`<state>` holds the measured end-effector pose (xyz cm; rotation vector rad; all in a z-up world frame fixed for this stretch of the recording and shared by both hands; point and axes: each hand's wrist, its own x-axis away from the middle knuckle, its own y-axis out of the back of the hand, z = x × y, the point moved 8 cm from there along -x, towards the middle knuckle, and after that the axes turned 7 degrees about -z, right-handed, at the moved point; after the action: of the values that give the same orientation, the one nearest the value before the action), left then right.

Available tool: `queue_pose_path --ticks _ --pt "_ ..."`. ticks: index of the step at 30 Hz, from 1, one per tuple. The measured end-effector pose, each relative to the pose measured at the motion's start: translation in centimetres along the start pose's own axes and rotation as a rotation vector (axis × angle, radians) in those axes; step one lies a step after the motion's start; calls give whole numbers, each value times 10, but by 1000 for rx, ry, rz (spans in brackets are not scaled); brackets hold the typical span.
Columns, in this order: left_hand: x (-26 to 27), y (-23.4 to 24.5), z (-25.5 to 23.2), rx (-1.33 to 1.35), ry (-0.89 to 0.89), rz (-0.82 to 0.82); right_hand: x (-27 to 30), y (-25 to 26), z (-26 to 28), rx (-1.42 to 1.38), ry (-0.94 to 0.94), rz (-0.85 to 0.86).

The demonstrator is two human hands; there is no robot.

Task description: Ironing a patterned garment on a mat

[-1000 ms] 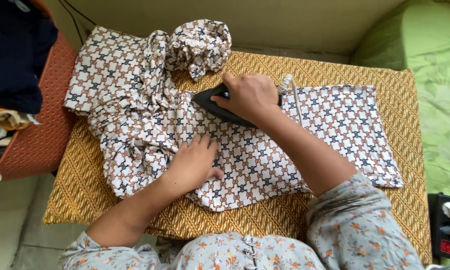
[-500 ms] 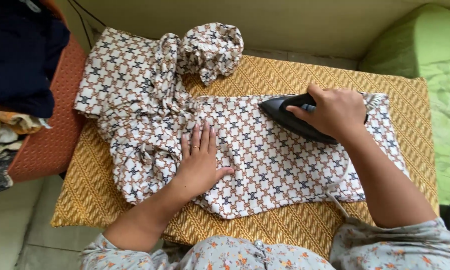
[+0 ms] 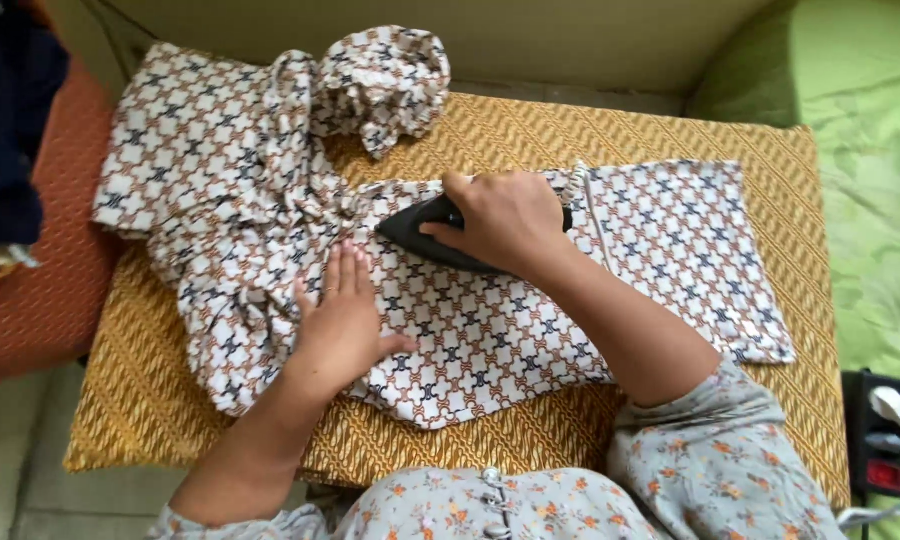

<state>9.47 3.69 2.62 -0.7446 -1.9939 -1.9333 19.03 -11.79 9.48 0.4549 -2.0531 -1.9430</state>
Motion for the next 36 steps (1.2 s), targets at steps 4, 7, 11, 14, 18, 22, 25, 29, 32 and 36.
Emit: queue_pose_path --ticks 4,7,11,14,18,22,25,29,32,36 --pt "2 3 4 -16 53 28 22 2 -23 -18 6 1" --pt "-2 -1 6 -32 45 17 50 -5 -71 58 -65 48" --pt "-3 -5 7 -30 36 -15 101 -13 -151 244 -140 -84" --pt "-4 -8 7 -56 26 -6 137 -6 -188 381 -155 -175" --pt "4 1 11 -124 4 44 154 -14 -201 377 -129 -171" --pt "14 4 20 -194 -57 120 142 -14 -176 288 -97 -125" --pt "14 -5 33 -218 -82 131 121 -5 -125 159 -81 -31" --pt "22 -1 36 -224 -69 121 90 -5 -40 82 16 202" --pt "31 7 35 -195 -23 157 77 -5 12 -30 91 163" --pt "30 -1 45 -159 -10 146 70 -4 56 -96 153 134"
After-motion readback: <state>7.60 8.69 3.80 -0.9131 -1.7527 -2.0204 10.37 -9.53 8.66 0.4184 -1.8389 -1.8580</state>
